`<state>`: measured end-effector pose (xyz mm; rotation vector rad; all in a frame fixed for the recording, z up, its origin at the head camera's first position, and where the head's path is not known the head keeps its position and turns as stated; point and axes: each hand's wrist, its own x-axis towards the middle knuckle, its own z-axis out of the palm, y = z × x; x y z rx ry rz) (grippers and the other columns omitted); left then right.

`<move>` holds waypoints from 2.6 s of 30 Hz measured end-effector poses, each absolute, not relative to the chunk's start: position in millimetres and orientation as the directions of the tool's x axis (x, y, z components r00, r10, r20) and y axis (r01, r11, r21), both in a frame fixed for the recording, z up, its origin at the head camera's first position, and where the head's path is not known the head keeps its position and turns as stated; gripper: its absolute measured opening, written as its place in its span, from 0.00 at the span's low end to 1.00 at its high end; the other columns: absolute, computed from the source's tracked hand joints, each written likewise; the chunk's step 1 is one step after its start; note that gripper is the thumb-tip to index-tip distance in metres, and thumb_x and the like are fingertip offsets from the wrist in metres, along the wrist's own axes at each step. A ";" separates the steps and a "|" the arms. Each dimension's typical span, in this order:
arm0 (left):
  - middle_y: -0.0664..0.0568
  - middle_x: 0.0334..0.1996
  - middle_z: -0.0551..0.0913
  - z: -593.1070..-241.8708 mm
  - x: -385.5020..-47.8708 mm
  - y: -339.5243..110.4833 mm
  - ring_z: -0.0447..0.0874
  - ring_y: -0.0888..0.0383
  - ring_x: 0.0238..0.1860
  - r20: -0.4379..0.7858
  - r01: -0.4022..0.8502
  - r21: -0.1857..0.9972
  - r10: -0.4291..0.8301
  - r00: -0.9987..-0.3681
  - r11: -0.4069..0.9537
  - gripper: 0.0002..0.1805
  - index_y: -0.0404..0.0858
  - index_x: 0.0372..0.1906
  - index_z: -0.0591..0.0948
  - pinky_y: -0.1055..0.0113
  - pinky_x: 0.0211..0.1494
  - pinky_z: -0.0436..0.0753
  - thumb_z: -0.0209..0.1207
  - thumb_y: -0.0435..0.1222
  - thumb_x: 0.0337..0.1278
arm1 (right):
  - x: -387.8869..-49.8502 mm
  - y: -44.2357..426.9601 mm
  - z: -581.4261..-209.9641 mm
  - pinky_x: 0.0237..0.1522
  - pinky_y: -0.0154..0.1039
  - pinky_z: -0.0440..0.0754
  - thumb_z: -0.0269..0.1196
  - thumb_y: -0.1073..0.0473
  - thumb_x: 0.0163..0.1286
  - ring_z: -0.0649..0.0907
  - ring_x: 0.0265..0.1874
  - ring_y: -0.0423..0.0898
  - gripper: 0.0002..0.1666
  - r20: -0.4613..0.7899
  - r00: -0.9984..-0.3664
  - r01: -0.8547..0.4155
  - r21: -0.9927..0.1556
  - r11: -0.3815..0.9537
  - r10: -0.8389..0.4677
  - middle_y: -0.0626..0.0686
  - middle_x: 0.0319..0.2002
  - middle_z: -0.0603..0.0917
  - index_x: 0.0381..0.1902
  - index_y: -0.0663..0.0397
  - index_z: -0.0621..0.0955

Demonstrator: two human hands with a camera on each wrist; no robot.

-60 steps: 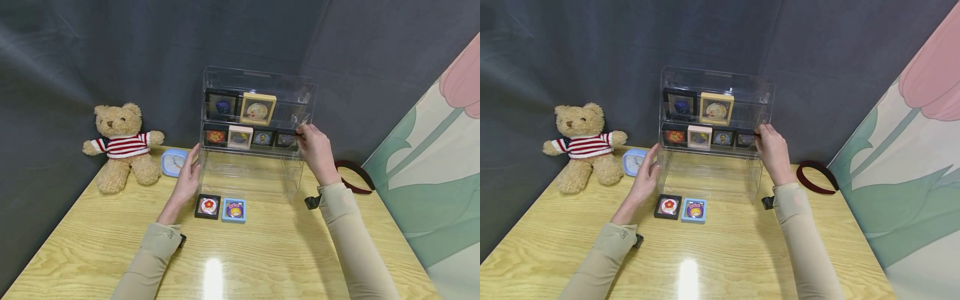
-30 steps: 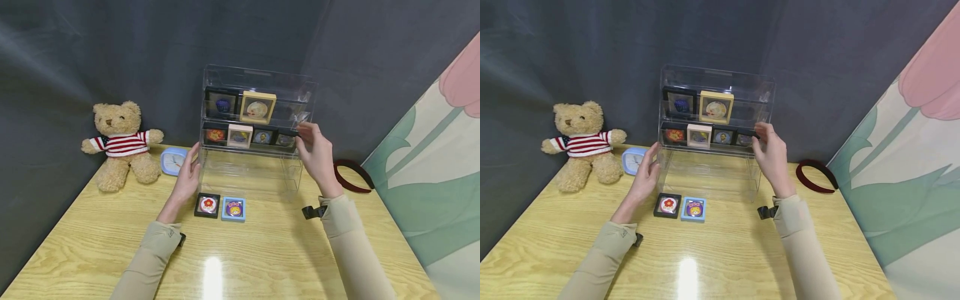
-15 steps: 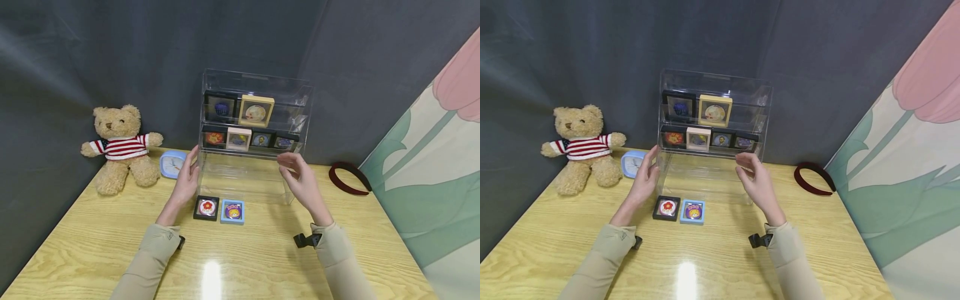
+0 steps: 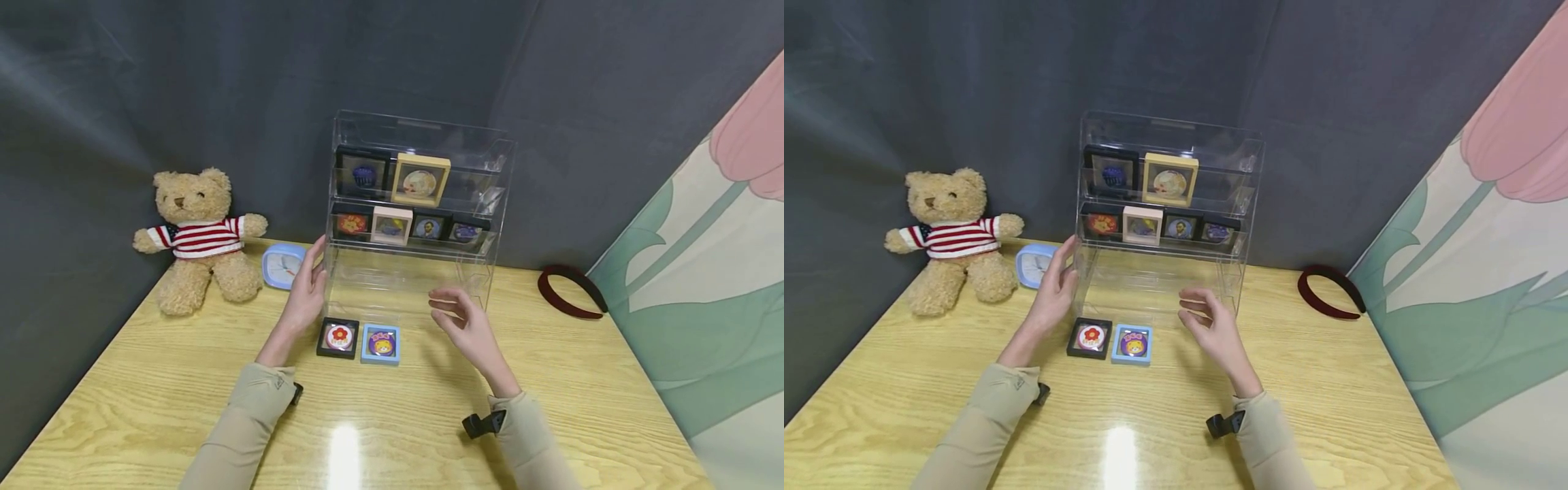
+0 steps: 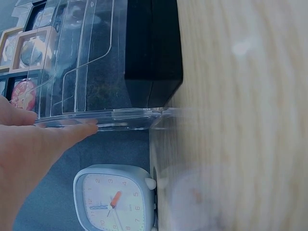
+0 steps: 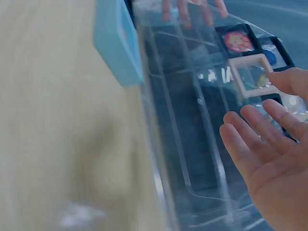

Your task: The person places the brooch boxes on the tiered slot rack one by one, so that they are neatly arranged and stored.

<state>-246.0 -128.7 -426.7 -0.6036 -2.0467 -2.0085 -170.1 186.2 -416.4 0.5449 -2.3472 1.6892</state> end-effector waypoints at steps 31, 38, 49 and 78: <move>0.35 0.84 0.51 -428.1 -245.6 -129.8 0.55 0.32 0.81 0.435 0.435 0.900 0.145 -0.889 -0.029 0.36 0.33 0.86 0.53 0.50 0.85 0.60 0.37 0.16 0.77 | -162.0 154.0 -464.3 0.66 0.55 0.84 0.77 0.59 0.69 0.83 0.62 0.63 0.45 0.152 -0.886 -0.376 -0.787 0.489 -0.437 0.64 0.66 0.79 0.76 0.70 0.70; 0.35 0.85 0.51 -427.2 -247.0 -128.9 0.56 0.33 0.81 0.428 0.427 0.903 0.148 -0.892 -0.039 0.37 0.34 0.86 0.53 0.50 0.85 0.60 0.37 0.16 0.78 | -164.9 153.7 -461.4 0.65 0.54 0.85 0.76 0.60 0.69 0.84 0.59 0.62 0.44 0.158 -0.873 -0.413 -0.744 0.525 -0.462 0.65 0.61 0.78 0.75 0.75 0.70; 0.35 0.84 0.51 -426.3 -246.5 -128.8 0.56 0.32 0.81 0.424 0.425 0.905 0.144 -0.894 -0.027 0.36 0.34 0.86 0.52 0.51 0.85 0.61 0.37 0.16 0.78 | -167.6 151.8 -458.9 0.64 0.57 0.86 0.78 0.62 0.66 0.83 0.58 0.65 0.41 0.087 -0.907 -0.321 -0.775 0.544 -0.412 0.66 0.60 0.81 0.70 0.73 0.73; 0.36 0.84 0.51 -427.8 -246.7 -128.7 0.56 0.33 0.81 0.430 0.428 0.903 0.136 -0.893 -0.046 0.37 0.34 0.86 0.54 0.50 0.85 0.61 0.37 0.16 0.77 | -171.9 150.9 -451.8 0.52 0.43 0.88 0.79 0.63 0.63 0.81 0.47 0.52 0.39 0.078 -0.881 -0.370 -0.727 0.578 -0.466 0.61 0.50 0.78 0.68 0.72 0.76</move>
